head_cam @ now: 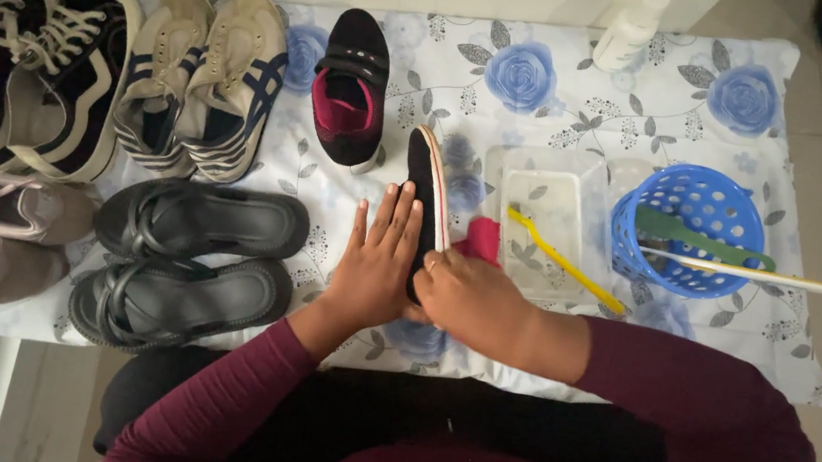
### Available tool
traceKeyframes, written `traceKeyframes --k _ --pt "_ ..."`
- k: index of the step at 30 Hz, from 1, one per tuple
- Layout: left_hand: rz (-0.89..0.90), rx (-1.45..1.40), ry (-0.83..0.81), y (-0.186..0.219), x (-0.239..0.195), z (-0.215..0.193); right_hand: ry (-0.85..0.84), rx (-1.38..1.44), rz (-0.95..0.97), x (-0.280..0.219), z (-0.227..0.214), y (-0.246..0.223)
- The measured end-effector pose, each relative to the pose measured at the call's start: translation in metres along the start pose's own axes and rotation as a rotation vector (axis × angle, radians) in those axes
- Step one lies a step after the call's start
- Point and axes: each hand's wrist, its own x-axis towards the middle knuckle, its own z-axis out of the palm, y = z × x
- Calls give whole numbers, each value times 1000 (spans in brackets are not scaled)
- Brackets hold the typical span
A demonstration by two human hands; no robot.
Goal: The person cleans a black shoe with a red interior using a yellow brush and a pink cloth. They scrub the white sole and the upper part of the shoe, occasionally wiping it with the cloth. Other shoes are visible on the table.
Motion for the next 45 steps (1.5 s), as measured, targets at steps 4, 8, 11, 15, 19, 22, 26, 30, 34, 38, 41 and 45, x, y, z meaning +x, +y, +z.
traceKeyframes --k 4,8,11,15,19,22,26,30,34,38,41,45 --pt "-4 -51 -31 -1 2 5 3 12 -24 7 -29 -3" --pt "-32 -44 -41 6 3 -16 13 37 83 13 -15 25" --pt "-28 -52 -47 6 3 -19 36 11 88 2 -4 24" --pt "-21 -86 -66 4 4 -16 77 -15 -26 -21 -2 4" --pt "-39 -65 -85 7 6 -23 76 45 -49 -33 -11 3" --pt "-34 -89 -92 6 6 -24 90 134 -34 -39 -4 3" --pt "-21 -85 -114 8 5 -26 140 16 83 -36 9 9" --pt "-24 -70 -96 6 4 -24 140 84 -19 -42 5 9" --pt "-18 -112 -97 5 7 -25 67 238 22 -62 4 16" --pt "-36 -110 -111 8 6 -29 40 188 -33 -78 14 18" --pt "-40 -107 -133 8 7 -29 69 157 -54 -71 12 16" --pt "-40 -63 -133 9 6 -29 -12 282 47 -56 -33 33"
